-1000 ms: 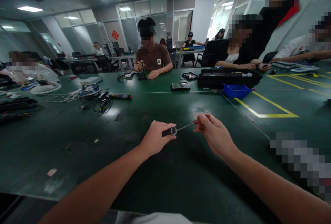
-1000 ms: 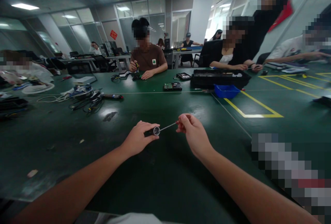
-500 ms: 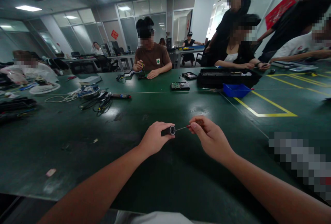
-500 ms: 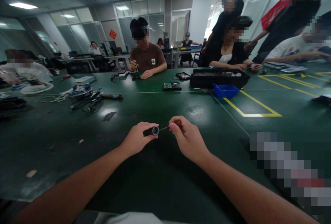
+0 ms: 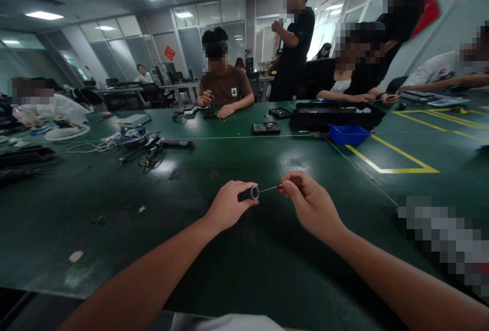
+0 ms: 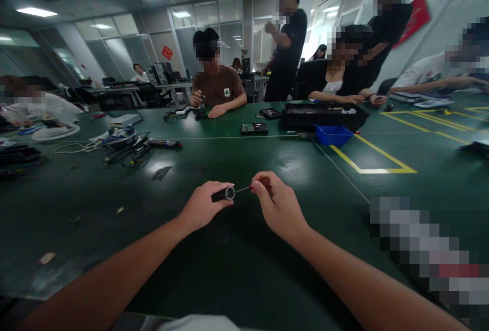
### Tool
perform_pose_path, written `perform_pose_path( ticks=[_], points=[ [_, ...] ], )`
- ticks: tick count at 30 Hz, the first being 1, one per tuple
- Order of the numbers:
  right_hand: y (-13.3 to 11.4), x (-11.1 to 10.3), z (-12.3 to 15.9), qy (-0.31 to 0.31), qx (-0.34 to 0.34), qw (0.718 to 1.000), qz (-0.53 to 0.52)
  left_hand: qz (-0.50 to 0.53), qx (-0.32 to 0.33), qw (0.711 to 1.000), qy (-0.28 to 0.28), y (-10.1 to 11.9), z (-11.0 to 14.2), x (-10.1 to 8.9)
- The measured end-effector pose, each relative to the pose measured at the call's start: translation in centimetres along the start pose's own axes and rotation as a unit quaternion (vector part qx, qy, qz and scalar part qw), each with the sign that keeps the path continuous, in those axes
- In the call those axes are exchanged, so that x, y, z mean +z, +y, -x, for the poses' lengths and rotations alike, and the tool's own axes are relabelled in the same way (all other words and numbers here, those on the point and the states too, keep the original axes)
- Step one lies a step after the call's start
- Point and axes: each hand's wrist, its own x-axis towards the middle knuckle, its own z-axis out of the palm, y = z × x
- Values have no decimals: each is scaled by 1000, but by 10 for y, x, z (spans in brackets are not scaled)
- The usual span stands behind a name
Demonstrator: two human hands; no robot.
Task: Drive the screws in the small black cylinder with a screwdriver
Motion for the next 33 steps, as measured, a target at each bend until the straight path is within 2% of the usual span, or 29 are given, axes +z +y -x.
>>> perform_pose_path(
  ticks=[15, 20, 33],
  points=[
    [-3, 1, 2, -6, -16, 1000, 1, 3, 8, 1000, 8, -3, -1, 2],
    [2, 1, 0, -3, 6, 999, -35, 0, 4, 1000, 1, 0, 0, 1],
    [-1, 0, 1, -21, -14, 1000, -2, 6, 9, 1000, 5, -4, 0, 3]
  ],
)
